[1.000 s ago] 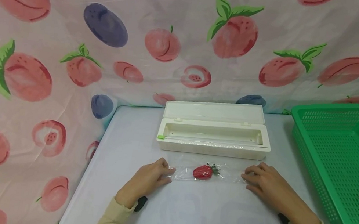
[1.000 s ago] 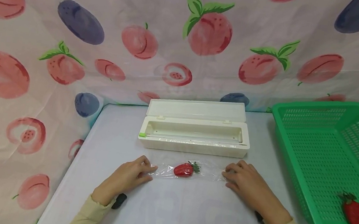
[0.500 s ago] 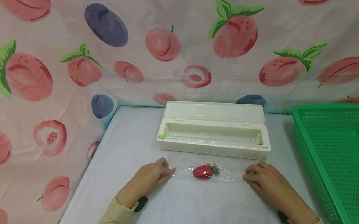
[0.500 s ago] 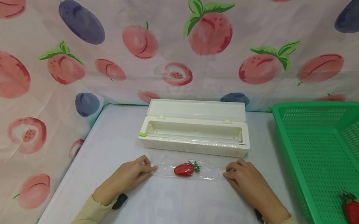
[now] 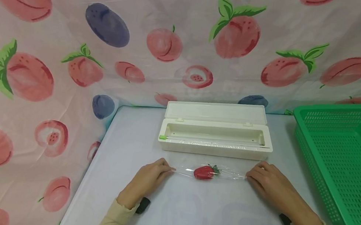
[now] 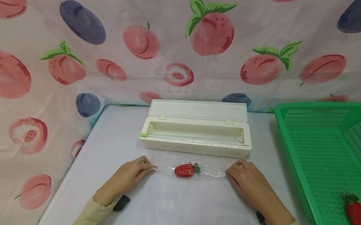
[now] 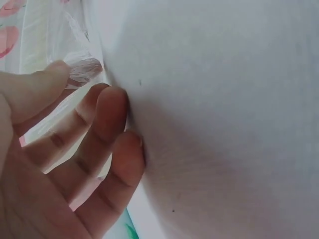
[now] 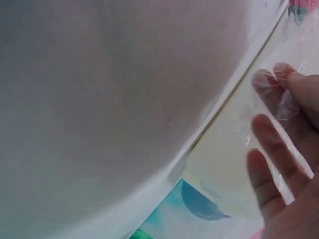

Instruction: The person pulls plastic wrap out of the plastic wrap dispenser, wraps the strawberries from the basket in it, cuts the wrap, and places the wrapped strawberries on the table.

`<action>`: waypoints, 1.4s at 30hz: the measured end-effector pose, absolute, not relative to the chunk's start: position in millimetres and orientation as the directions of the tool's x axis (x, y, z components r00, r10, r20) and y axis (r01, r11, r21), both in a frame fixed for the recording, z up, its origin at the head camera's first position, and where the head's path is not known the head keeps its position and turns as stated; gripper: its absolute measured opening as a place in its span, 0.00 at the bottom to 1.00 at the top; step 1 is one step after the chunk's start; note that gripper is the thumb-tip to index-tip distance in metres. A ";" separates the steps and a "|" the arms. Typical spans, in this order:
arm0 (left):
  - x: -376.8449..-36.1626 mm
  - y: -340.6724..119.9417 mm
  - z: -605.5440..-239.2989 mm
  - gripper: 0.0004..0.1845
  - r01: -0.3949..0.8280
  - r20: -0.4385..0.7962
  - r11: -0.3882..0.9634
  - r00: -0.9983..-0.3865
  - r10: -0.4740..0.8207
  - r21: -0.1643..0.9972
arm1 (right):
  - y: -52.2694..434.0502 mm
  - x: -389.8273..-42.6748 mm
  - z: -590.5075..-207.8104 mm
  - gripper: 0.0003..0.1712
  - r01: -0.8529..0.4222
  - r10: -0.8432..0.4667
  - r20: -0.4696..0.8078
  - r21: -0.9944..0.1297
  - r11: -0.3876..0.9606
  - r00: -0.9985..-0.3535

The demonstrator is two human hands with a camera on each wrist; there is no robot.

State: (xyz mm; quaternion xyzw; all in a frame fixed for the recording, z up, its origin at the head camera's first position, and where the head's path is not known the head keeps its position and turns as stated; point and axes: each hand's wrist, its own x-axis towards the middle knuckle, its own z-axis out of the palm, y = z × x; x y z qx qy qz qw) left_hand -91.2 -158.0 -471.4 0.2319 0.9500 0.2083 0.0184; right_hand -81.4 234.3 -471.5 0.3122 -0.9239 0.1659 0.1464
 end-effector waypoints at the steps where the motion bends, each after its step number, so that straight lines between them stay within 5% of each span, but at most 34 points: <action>1: -91.1 -157.9 -471.5 0.09 0.430 0.065 0.806 -0.894 0.444 0.407 | 234.9 -81.0 -471.6 0.06 -0.631 -0.530 0.384 -0.212 0.746 -0.756; 5: -90.7 -158.6 -472.3 0.08 0.447 0.093 0.805 -0.889 0.448 0.389 | 238.1 -80.2 -471.9 0.03 -0.682 -0.553 0.446 -0.205 0.702 -0.704; 11: -91.1 -161.9 -472.9 0.05 0.533 0.203 0.767 -0.846 0.493 0.357 | 241.1 -80.7 -473.3 0.16 -0.759 -0.588 0.519 -0.206 0.618 -0.620; 14: -91.2 -162.7 -471.2 0.02 0.576 0.269 0.721 -0.817 0.509 0.385 | 241.6 -79.2 -472.5 0.06 -0.738 -0.581 0.493 -0.216 0.640 -0.648; 19: -91.4 -164.3 -469.3 0.06 0.579 0.287 0.621 -0.810 0.510 0.529 | 241.8 -78.0 -470.8 0.15 -0.681 -0.541 0.454 -0.240 0.692 -0.708; 26: -92.3 -165.9 -469.2 0.05 0.428 0.139 0.612 -0.876 0.463 0.665 | 240.2 -78.4 -469.2 0.15 -0.646 -0.514 0.433 -0.248 0.721 -0.740; 35: -99.7 -160.2 -473.0 0.08 0.271 0.073 0.590 -0.938 0.338 0.761 | 227.7 -81.3 -459.4 0.03 -0.445 -0.366 0.263 -0.386 0.808 -0.893; 42: -106.9 -150.3 -475.7 0.09 0.089 -0.016 0.557 -0.983 0.182 0.825 | 221.8 -88.0 -459.2 0.03 -0.415 -0.314 0.303 -0.371 0.831 -0.900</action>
